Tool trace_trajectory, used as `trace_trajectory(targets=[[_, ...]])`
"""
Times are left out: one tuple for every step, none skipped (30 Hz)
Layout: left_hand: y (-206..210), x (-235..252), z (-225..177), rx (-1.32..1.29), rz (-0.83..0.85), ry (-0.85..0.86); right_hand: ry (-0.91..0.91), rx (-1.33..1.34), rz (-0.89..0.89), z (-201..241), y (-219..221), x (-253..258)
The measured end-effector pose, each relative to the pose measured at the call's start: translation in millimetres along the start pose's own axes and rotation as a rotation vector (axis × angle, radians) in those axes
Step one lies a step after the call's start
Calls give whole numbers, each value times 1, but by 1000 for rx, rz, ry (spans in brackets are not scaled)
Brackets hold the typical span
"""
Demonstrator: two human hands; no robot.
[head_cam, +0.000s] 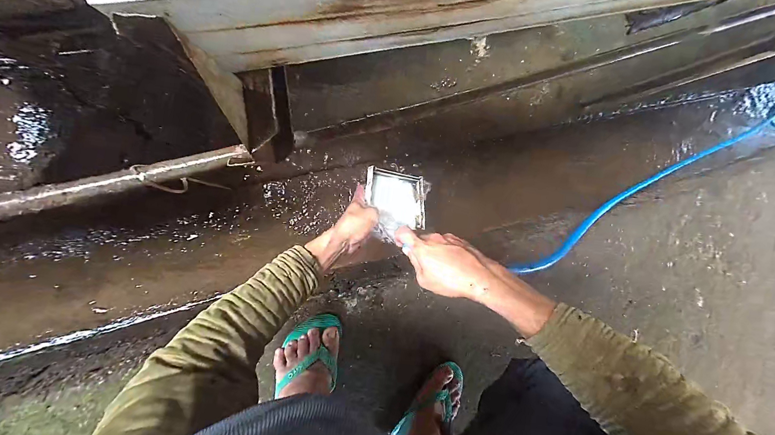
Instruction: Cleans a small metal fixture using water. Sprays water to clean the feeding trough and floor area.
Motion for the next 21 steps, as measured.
trace_trajectory(targets=[[2, 0, -1, -11, 11, 13, 4, -1, -5, 1, 0, 0], [4, 0, -3, -22, 19, 6, 7, -6, -6, 3, -1, -1], [7, -1, -6, -21, 18, -5, 6, -11, -12, 4, -3, -2], [8, -2, -8, -22, 20, -9, 6, -8, -21, 5, -4, -2], [9, -4, -9, -18, 23, -15, 16, -6, -22, 6, -5, -3], [9, -5, -10, -16, 10, -18, 35, -2, -18, 6, -6, -3], [7, -5, -9, -22, -2, -19, 60, -1, -14, 3, -7, -2], [4, -6, -9, -41, -15, -8, 94, 2, -15, -1, -7, -2], [1, -8, -8, -55, -28, 12, 135, 4, -20, -7, -7, -2], [-2, -10, -9, -61, -37, 35, 174, 10, -30, -14, -9, -1], [-6, -12, -10, -60, -44, 61, 211, 16, -41, -20, -10, -1], [-10, -14, -10, -59, -46, 79, 243, 20, -44, -24, -11, -1], [-13, -16, -9, -59, -48, 90, 265, 16, -39, -27, -10, -1], [-15, -17, -10, -60, -49, 94, 268, 12, -34, -29, -9, 0], [-16, -19, -12, -61, -48, 95, 256, 8, -26, -28, -7, 0], [-16, -19, -13, -55, -42, 94, 229, 6, -12, -26, -4, 1], [-16, -19, -13, -30, -32, 98, 192, 8, 9, -22, -2, 0], [-17, -19, -13, 22, -17, 115, 155, 5, 28, -17, -1, 0], [-18, -16, -12, 122, 1, 154, 120, -2, 41, -12, -1, 0], [-18, -15, -13, 275, 27, 202, 84, -10, 43, -8, 0, -1], [-17, -13, -13, 453, 49, 272, 51, -16, 33, -4, 0, -2]])
Point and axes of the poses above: each hand's wrist, its own x-axis towards the middle knuckle, its own y-axis out of the palm, z = x × y, the point moved 1 cm from there along x, towards the middle knuckle, and after that the axes turned 1 degree about z, right-handed, at the moved point
